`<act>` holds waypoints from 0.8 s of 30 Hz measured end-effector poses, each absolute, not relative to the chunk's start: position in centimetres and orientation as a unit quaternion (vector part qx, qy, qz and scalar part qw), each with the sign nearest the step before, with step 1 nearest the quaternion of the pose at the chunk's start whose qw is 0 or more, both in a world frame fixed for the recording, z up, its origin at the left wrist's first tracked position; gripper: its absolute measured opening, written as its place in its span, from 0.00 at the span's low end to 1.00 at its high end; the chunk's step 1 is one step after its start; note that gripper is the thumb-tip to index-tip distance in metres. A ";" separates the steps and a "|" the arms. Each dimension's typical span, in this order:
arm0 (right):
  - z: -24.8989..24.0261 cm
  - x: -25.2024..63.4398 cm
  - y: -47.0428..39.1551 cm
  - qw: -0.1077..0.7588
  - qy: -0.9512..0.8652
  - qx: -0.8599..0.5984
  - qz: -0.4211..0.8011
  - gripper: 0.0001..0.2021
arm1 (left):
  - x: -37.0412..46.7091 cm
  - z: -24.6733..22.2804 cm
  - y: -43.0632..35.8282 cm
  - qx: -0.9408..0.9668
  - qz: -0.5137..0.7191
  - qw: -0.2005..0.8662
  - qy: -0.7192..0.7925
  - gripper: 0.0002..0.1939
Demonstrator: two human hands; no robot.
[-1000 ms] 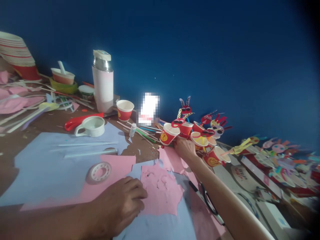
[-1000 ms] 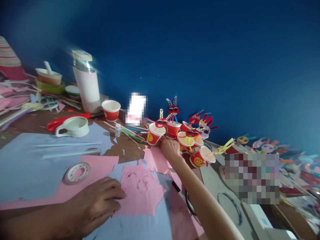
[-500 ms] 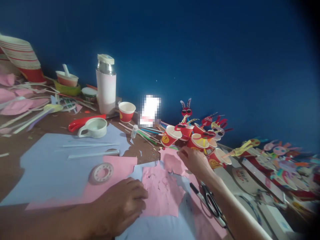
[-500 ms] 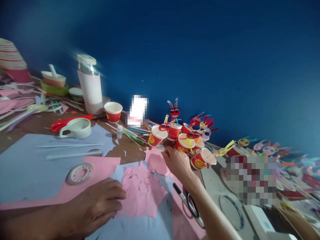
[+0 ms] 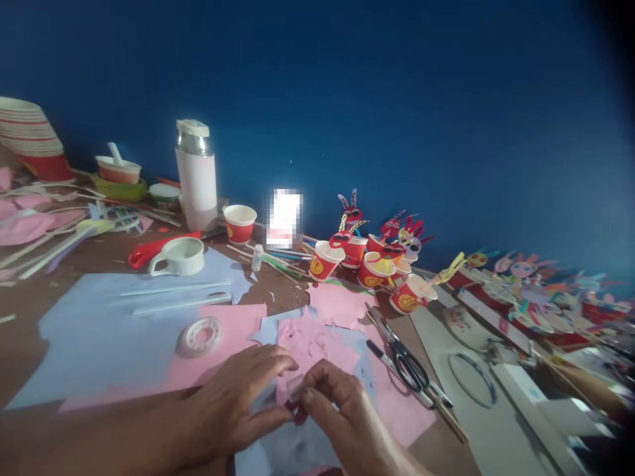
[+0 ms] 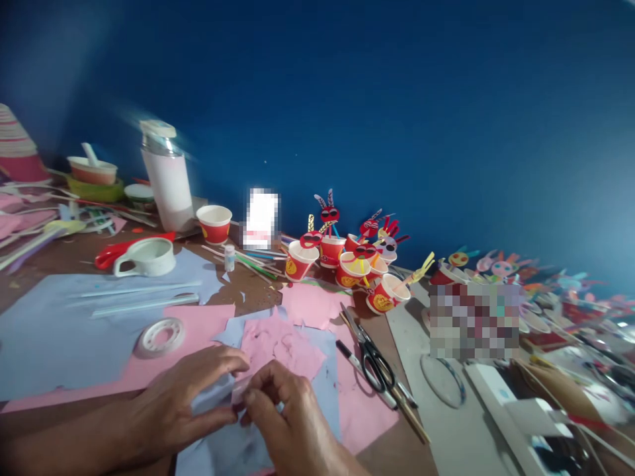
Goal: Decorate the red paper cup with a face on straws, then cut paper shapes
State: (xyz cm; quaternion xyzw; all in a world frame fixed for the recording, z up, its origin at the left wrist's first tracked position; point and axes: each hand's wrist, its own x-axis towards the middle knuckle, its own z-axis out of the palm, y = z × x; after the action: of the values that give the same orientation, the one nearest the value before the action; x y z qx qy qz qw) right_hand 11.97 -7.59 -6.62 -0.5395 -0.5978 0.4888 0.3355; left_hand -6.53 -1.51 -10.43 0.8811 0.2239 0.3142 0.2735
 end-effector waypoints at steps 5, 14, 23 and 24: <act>-7.3 10.8 -8.1 0.423 -0.516 -0.496 0.556 0.09 | -5.8 -8.8 -2.4 0.819 0.295 0.401 0.286 0.08; -8.4 11.0 -7.9 0.474 -0.477 -0.461 0.579 0.08 | -5.4 -7.5 -3.4 0.731 0.298 0.478 0.385 0.12; -8.7 15.9 -7.5 0.325 -0.695 -0.522 0.374 0.09 | -5.4 -6.9 -1.7 0.747 0.265 0.428 0.434 0.07; -9.0 16.5 -7.3 0.319 -0.729 -0.517 0.316 0.09 | -5.4 -7.1 -1.6 0.753 0.261 0.427 0.428 0.08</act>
State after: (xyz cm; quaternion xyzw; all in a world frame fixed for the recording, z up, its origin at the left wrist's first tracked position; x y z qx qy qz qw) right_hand 16.48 -7.31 -8.97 -0.5174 -0.7285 0.3156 0.3194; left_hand -5.37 -1.57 -7.08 0.7527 0.4281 0.2612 0.4266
